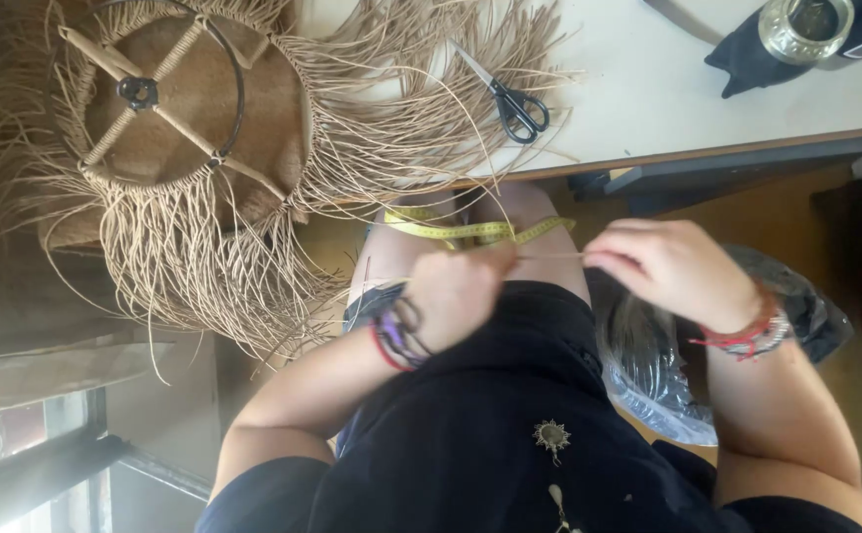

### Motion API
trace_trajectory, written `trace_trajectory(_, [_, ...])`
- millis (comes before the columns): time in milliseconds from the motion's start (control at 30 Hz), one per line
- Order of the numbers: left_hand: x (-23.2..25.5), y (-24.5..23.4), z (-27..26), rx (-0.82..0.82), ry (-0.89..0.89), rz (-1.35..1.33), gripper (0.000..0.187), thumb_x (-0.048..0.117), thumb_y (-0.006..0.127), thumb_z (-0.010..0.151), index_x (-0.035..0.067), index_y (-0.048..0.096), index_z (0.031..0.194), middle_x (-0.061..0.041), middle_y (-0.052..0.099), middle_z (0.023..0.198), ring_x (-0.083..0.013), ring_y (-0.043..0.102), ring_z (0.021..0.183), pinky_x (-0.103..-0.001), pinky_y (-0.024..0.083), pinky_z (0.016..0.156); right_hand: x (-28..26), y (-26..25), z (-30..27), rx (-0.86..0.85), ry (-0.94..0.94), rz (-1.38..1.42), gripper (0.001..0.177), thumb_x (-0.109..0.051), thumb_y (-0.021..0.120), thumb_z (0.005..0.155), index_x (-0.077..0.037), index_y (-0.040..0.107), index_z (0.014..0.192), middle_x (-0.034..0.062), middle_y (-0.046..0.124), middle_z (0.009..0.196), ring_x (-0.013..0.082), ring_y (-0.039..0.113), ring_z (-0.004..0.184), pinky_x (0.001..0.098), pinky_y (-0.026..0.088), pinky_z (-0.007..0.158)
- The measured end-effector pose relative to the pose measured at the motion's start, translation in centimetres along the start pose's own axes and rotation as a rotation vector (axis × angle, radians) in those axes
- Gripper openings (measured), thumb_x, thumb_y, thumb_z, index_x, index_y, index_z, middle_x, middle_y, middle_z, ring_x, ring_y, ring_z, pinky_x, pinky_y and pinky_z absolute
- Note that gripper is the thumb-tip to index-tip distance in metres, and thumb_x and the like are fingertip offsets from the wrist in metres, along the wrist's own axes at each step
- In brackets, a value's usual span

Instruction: Weaving and tying straw fibers onto a circular frame to create a lampshade, including measuring and cutting.

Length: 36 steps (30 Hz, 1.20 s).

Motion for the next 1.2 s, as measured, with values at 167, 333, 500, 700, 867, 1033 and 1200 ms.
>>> trace_trajectory(167, [-10.4, 2.8, -2.5, -0.154, -0.186, 0.187, 0.024, 0.045, 0.055, 0.094, 0.036, 0.069, 0.076, 0.01, 0.061, 0.051, -0.0215, 0.069, 0.049, -0.037, 0.052, 0.042, 3.4, -1.7, -2.5, 0.015, 0.147, -0.045, 0.016, -0.025, 0.062, 0.099, -0.015, 0.074, 0.097, 0.0054, 0.076, 0.085, 0.0323, 0.074, 0.086, 0.0423, 0.06, 0.07])
trace_trajectory(333, [-8.9, 0.1, -2.6, -0.39, -0.11, 0.196, 0.029, 0.042, 0.055, 0.097, 0.024, 0.075, 0.089, -0.004, 0.073, 0.068, -0.0276, 0.073, 0.064, -0.043, 0.053, 0.051, 2.9, 1.9, -1.5, -0.026, 0.096, -0.029, 0.016, -0.024, 0.06, 0.098, -0.016, 0.072, 0.093, 0.0075, 0.075, 0.083, 0.0348, 0.073, 0.085, 0.0449, 0.059, 0.067])
trace_trajectory(500, [3.3, -4.4, 0.7, -0.284, 0.144, -0.571, 0.081, 0.047, 0.061, 0.095, 0.002, 0.032, 0.155, -0.029, 0.066, 0.118, -0.0473, 0.069, 0.106, -0.058, 0.058, 0.084, -2.9, 3.7, 1.7, -0.002, -0.085, -0.111, 0.015, -0.032, 0.062, 0.096, -0.02, 0.068, 0.087, 0.0022, 0.07, 0.08, 0.0308, 0.071, 0.085, 0.0458, 0.056, 0.065])
trace_trajectory(700, [1.1, -1.2, -0.1, 0.096, 0.009, 0.002, 0.002, 0.044, 0.065, 0.088, 0.043, 0.065, 0.086, 0.014, 0.063, 0.053, -0.0179, 0.069, 0.047, -0.035, 0.055, 0.044, -1.5, 1.6, 0.9, -0.005, -0.045, 0.039, 0.017, -0.02, 0.061, 0.099, -0.015, 0.074, 0.091, 0.0026, 0.074, 0.083, 0.0239, 0.074, 0.078, 0.0342, 0.061, 0.068])
trace_trajectory(867, [-7.2, -3.8, -0.2, -0.154, 0.108, -0.193, 0.023, 0.007, 0.052, 0.098, 0.022, 0.068, 0.104, 0.003, 0.065, 0.064, -0.0182, 0.063, 0.049, -0.034, 0.046, 0.038, 2.6, -0.6, -1.7, 0.062, -0.034, 0.019, 0.018, -0.025, 0.065, 0.096, -0.014, 0.078, 0.101, -0.0027, 0.078, 0.095, 0.0154, 0.074, 0.081, 0.0331, 0.059, 0.079])
trace_trajectory(1033, [-10.6, -0.1, -1.9, -0.281, -0.052, 0.079, 0.016, 0.027, 0.054, 0.097, 0.036, 0.064, 0.087, 0.006, 0.057, 0.059, -0.0255, 0.059, 0.048, -0.041, 0.041, 0.04, 2.0, 1.1, -0.9, 0.049, -0.038, 0.005, 0.016, -0.024, 0.067, 0.094, -0.015, 0.079, 0.099, -0.0033, 0.08, 0.094, 0.0154, 0.075, 0.08, 0.0343, 0.061, 0.079])
trace_trajectory(1200, [1.5, -3.0, 0.0, -0.281, 0.108, -0.689, 0.077, 0.031, 0.071, 0.094, 0.015, 0.029, 0.157, -0.02, 0.063, 0.136, -0.0384, 0.067, 0.116, -0.051, 0.057, 0.086, -4.1, 2.8, 2.7, 0.022, -0.155, -0.051, 0.015, -0.027, 0.063, 0.098, -0.02, 0.076, 0.093, -0.0035, 0.074, 0.093, 0.0243, 0.071, 0.077, 0.0443, 0.054, 0.061])
Point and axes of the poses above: each hand's wrist, its own z-axis towards the middle knuckle, its own y-axis out of the palm, x = y × z, the point moved 6 cm from there along z, towards the middle knuckle
